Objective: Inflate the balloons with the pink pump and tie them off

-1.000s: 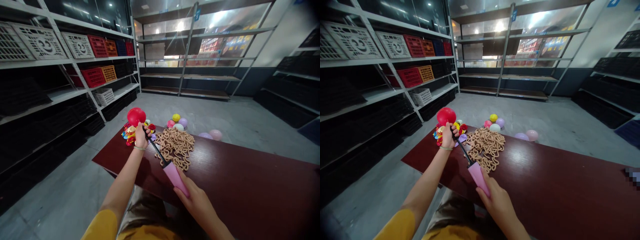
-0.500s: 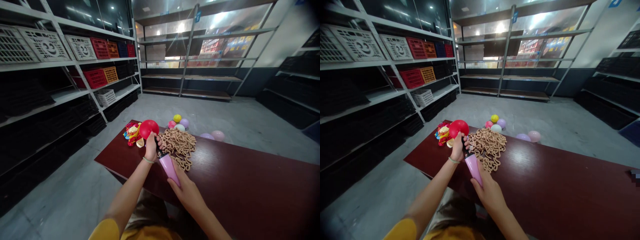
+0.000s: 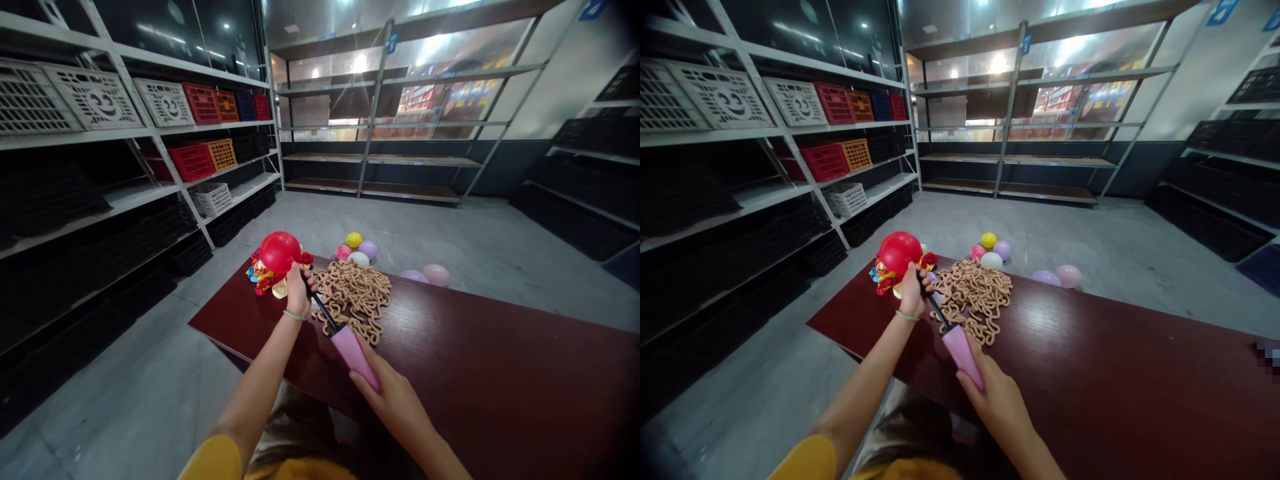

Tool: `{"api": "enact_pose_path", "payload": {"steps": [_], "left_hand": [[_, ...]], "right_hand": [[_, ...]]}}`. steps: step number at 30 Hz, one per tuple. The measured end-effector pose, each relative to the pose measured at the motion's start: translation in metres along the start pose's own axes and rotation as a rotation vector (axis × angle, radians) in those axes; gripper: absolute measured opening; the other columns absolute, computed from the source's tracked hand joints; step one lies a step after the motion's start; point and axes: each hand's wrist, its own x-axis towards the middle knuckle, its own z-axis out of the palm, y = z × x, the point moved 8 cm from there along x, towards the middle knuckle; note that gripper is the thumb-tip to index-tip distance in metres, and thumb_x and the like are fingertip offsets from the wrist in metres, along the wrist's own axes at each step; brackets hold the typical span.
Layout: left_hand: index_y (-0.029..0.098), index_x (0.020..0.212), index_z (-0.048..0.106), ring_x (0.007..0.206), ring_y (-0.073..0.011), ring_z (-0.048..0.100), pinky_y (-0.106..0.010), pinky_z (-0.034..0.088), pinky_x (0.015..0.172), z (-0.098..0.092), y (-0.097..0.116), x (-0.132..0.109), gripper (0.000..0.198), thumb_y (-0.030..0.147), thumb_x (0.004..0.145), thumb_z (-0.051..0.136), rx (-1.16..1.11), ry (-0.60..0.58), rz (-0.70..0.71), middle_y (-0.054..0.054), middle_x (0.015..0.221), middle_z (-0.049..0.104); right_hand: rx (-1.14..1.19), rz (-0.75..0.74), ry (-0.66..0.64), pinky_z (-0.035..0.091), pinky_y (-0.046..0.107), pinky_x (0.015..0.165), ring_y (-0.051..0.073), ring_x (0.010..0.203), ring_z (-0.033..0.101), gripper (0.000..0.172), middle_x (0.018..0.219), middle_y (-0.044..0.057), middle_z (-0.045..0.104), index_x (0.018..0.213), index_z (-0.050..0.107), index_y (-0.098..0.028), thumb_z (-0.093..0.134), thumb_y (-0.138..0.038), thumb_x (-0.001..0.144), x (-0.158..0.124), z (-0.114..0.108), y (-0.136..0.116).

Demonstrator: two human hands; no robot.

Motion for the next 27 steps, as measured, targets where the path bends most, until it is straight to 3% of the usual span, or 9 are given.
{"api": "enact_pose_path", "payload": {"steps": [4,7,11,16,19,23,27], "left_hand": [[0.021,0.081,0.042,0.043,-0.0057,0.037,-0.017,0.029,0.038,0.006,-0.026,-0.019,0.032,0.047,0.093,0.058,0.015,-0.045,-0.068,0.006,0.062,0.040],[0.020,0.081,0.043,0.044,-0.0063,0.038,-0.018,0.030,0.038,0.012,-0.032,-0.025,0.033,0.046,0.090,0.062,0.067,-0.083,-0.096,0.006,0.062,0.042],[0.020,0.081,0.045,0.041,-0.0066,0.038,-0.018,0.029,0.036,0.013,-0.017,-0.011,0.028,0.043,0.092,0.056,0.097,-0.080,-0.055,0.006,0.061,0.043],[0.021,0.082,0.043,0.042,-0.0067,0.040,-0.017,0.031,0.037,0.009,0.019,0.020,0.024,0.038,0.095,0.053,0.078,-0.033,0.014,0.006,0.062,0.042],[0.021,0.083,0.043,0.041,-0.0064,0.040,-0.016,0.030,0.036,0.010,0.033,0.028,0.023,0.038,0.095,0.053,0.081,-0.053,0.033,0.006,0.062,0.042],[0.020,0.083,0.044,0.041,-0.0056,0.037,-0.016,0.028,0.036,0.008,0.030,0.018,0.023,0.037,0.097,0.051,0.056,-0.042,0.047,0.006,0.062,0.040],[0.020,0.084,0.045,0.043,-0.0057,0.039,-0.015,0.030,0.038,0.011,0.008,-0.006,0.026,0.041,0.094,0.056,0.025,-0.062,0.030,0.006,0.062,0.041]], "right_hand": [[0.083,0.021,0.022,0.052,0.044,0.102,0.028,0.132,0.055,0.062,0.149,0.005,0.052,0.155,0.032,-0.031,0.050,-0.039,0.096,0.028,0.004,-0.013],[0.132,0.017,0.010,0.047,0.045,0.107,0.028,0.136,0.050,0.064,0.152,0.006,0.048,0.156,0.029,-0.029,0.050,-0.039,0.096,0.037,0.006,-0.020],[0.163,-0.040,-0.023,0.042,0.042,0.112,0.025,0.141,0.044,0.067,0.158,0.005,0.040,0.158,0.024,-0.028,0.049,-0.041,0.097,0.023,0.003,-0.019],[0.083,-0.023,-0.088,0.053,0.036,0.096,0.025,0.117,0.066,0.065,0.134,0.005,0.064,0.158,0.024,-0.034,0.048,-0.044,0.098,-0.008,-0.005,0.001],[0.056,-0.023,-0.093,0.055,0.035,0.093,0.025,0.113,0.067,0.064,0.129,0.005,0.067,0.157,0.027,-0.035,0.047,-0.047,0.098,-0.017,-0.009,0.004],[0.065,-0.004,-0.097,0.052,0.039,0.100,0.027,0.125,0.061,0.063,0.143,0.005,0.058,0.157,0.028,-0.033,0.047,-0.047,0.098,-0.009,-0.006,0.001],[0.153,-0.022,-0.061,0.045,0.042,0.109,0.026,0.137,0.049,0.064,0.153,0.004,0.047,0.157,0.028,-0.031,0.048,-0.044,0.097,0.015,-0.001,-0.011]]}}
